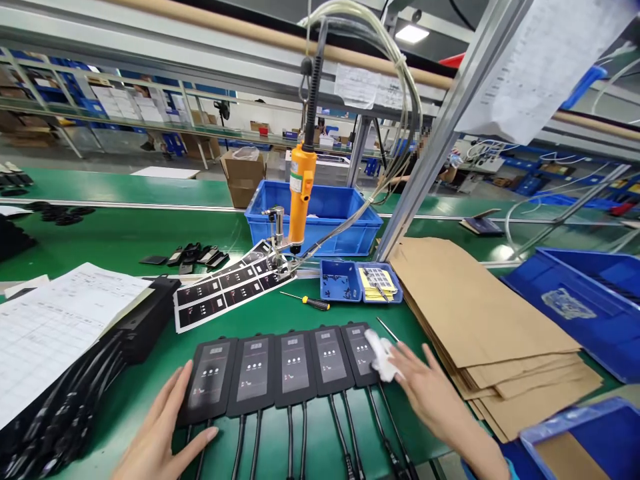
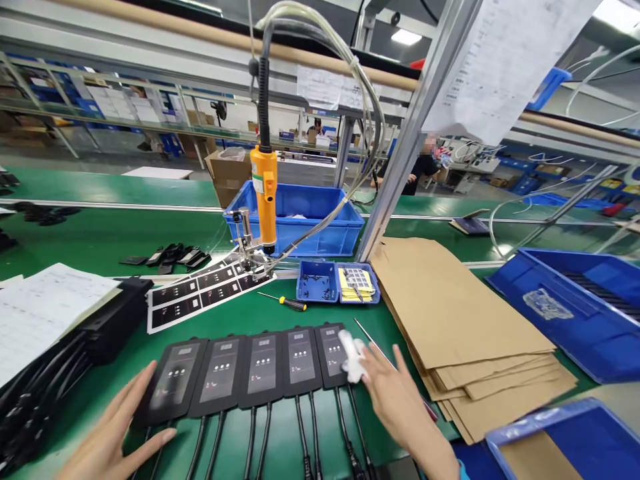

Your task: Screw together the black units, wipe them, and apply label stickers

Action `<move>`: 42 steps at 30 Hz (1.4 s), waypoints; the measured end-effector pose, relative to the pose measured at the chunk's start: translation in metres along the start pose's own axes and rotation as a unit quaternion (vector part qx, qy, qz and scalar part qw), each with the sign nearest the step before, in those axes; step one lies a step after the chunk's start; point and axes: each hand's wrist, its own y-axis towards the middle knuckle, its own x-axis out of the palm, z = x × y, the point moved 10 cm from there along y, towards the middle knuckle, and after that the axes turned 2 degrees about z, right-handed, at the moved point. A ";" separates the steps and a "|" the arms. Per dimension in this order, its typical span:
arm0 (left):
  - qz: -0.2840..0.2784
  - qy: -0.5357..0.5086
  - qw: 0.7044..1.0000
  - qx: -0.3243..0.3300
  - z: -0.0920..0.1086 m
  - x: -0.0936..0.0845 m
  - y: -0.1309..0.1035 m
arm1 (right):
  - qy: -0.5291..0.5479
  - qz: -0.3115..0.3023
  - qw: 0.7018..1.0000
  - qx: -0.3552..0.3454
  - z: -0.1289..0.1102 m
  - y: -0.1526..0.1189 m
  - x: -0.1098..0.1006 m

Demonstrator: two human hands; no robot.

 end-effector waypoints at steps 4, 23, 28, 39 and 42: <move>-0.008 0.128 0.987 0.100 0.038 0.017 0.015 | -0.086 0.230 0.963 0.109 0.049 -0.014 -0.049; -0.222 0.262 0.928 0.145 0.138 0.090 0.050 | 0.207 0.148 0.967 0.025 -0.017 0.045 -0.070; -0.235 0.131 0.931 0.245 0.199 0.124 0.059 | 0.067 0.231 0.959 0.152 0.035 0.008 -0.073; -0.275 0.053 0.928 0.246 0.253 0.171 0.064 | 0.263 0.125 0.944 0.156 -0.036 -0.013 0.014; -0.257 -0.086 0.931 0.242 0.250 0.157 0.058 | 0.312 0.130 0.932 0.132 -0.045 -0.011 0.002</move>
